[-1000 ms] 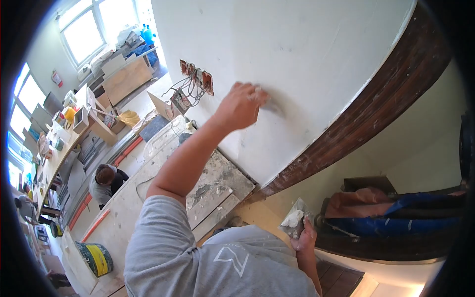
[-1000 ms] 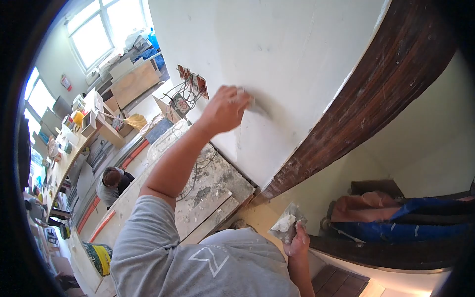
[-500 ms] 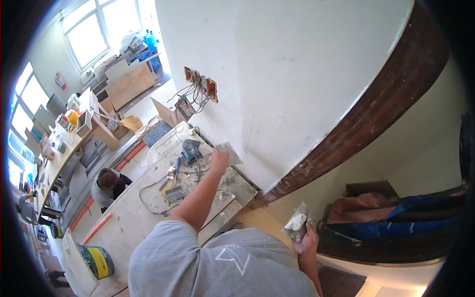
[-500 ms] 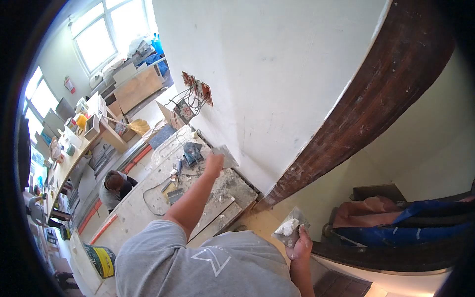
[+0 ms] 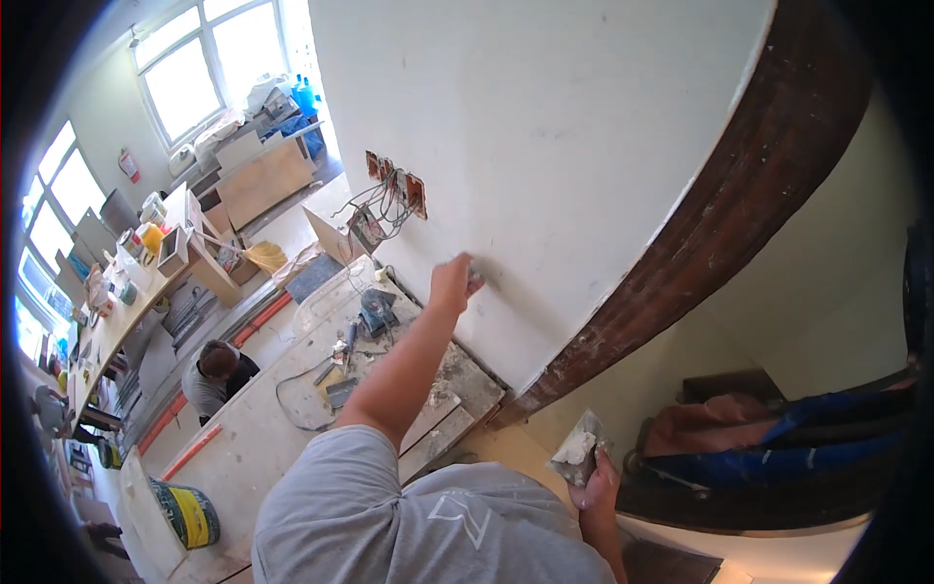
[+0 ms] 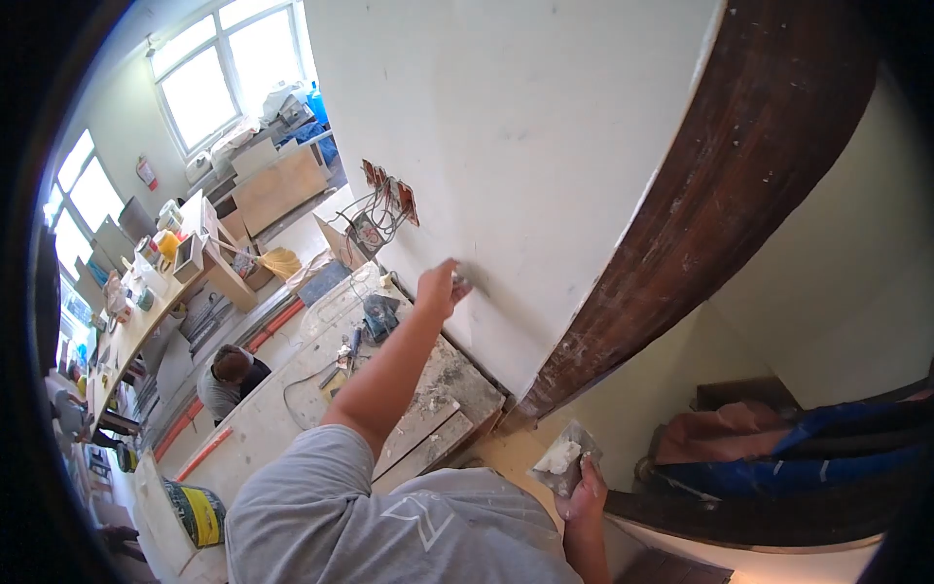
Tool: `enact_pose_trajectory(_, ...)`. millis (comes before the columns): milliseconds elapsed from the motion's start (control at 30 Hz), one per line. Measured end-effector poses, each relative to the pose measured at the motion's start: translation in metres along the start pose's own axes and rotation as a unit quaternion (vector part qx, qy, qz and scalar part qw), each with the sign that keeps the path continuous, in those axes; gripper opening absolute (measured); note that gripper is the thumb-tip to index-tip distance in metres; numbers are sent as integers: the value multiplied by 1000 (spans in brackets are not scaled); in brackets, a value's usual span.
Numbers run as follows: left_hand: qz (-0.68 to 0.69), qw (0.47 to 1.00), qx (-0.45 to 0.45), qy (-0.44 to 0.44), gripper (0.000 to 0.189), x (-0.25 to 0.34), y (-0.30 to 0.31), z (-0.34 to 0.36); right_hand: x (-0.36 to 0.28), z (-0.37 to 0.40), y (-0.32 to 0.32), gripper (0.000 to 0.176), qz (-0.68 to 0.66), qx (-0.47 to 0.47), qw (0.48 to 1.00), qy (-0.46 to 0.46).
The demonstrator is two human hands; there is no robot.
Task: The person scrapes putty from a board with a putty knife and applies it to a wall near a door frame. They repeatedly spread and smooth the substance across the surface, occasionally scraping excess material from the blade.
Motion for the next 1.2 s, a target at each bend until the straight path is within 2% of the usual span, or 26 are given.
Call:
enact_pose_trajectory(133,40,996,-58,-62,28,103,-56,56,8,-5,17,39,-27,14,999,-29)
enact_pose_trajectory(233,38,987,-109,-108,32,176,-98,86,13,-21,21,37,-16,-28,999,-9)
enact_pose_trajectory(333,35,979,-113,-165,24,249,-126,139,9,-19,5,34,5,-54,999,-8)
enact_pose_trajectory(367,-75,950,-106,-285,20,275,-123,153,10,-18,5,33,7,-51,999,-14)
enact_pose_trajectory(400,-177,884,-92,-423,18,298,-120,179,10,-20,5,32,9,-54,998,-13)
enact_pose_trajectory(433,-260,791,-45,-552,15,317,-115,209,5,-24,-4,32,10,-60,998,-10)
enact_pose_trajectory(467,-332,659,18,-674,15,314,-105,246,-1,-25,-19,32,8,-54,998,-22)
enact_pose_trajectory(500,-393,502,87,-766,14,297,-93,281,-5,-19,-31,31,5,-46,998,-38)
enact_pose_trajectory(533,-341,557,28,-756,11,278,-74,267,-5,-14,-41,31,4,-36,998,-56)
enact_pose_trajectory(567,-229,758,-42,-609,18,249,-54,264,-8,-14,-49,29,-2,-9,998,-65)
enact_pose_trajectory(600,-326,668,-48,-667,32,212,-47,285,-14,-13,-65,30,-4,-28,998,-59)
enact_pose_trajectory(633,-340,722,-78,-597,40,176,-36,285,-19,-11,-80,32,-6,-45,998,-53)
enact_pose_trajectory(700,-355,739,-131,-557,31,107,-16,292,-25,-10,-104,33,-19,-63,997,-44)
enact_pose_trajectory(733,-343,720,-175,-578,38,87,-14,310,-24,-12,-115,32,-22,-60,997,-45)
enact_pose_trajectory(800,-434,604,-276,-608,47,49,-13,329,-23,-15,-133,32,-28,-53,997,-49)
enact_pose_trajectory(833,-426,574,-282,-640,50,39,-6,338,-19,-23,-146,31,-24,-97,994,-54)
enact_pose_trajectory(867,-417,542,-287,-670,53,30,-1,344,-19,-27,-146,30,4,-95,994,-51)
enact_pose_trajectory(933,-425,531,-283,-676,53,31,13,336,-25,-6,-170,29,59,-88,993,-45)
enact_pose_trajectory(1000,-455,515,-255,-680,51,41,27,316,-12,-24,-165,29,45,-101,991,-77)
enact_pose_trajectory(1067,-494,563,-237,-618,43,53,43,273,-7,-27,-162,28,39,-114,986,-116)
enact_pose_trajectory(1133,-468,763,-96,-435,30,67,73,232,1,-25,-170,27,70,-130,981,-122)
enact_pose_trajectory(1167,-352,834,-95,-414,28,69,83,214,10,-29,-170,27,95,-132,978,-130)
enact_pose_trajectory(1200,-282,901,-138,-301,27,58,84,194,20,-34,-168,28,118,-132,974,-139)
Point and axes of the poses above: each hand's wrist, its own z-axis away from the middle knuckle, its own y-axis out of the back of the hand, x = y × z, the point moved 9 cm from there along -z, towards the middle knuckle, and after that the axes turned 8 degrees about x, right-handed, at the moved point
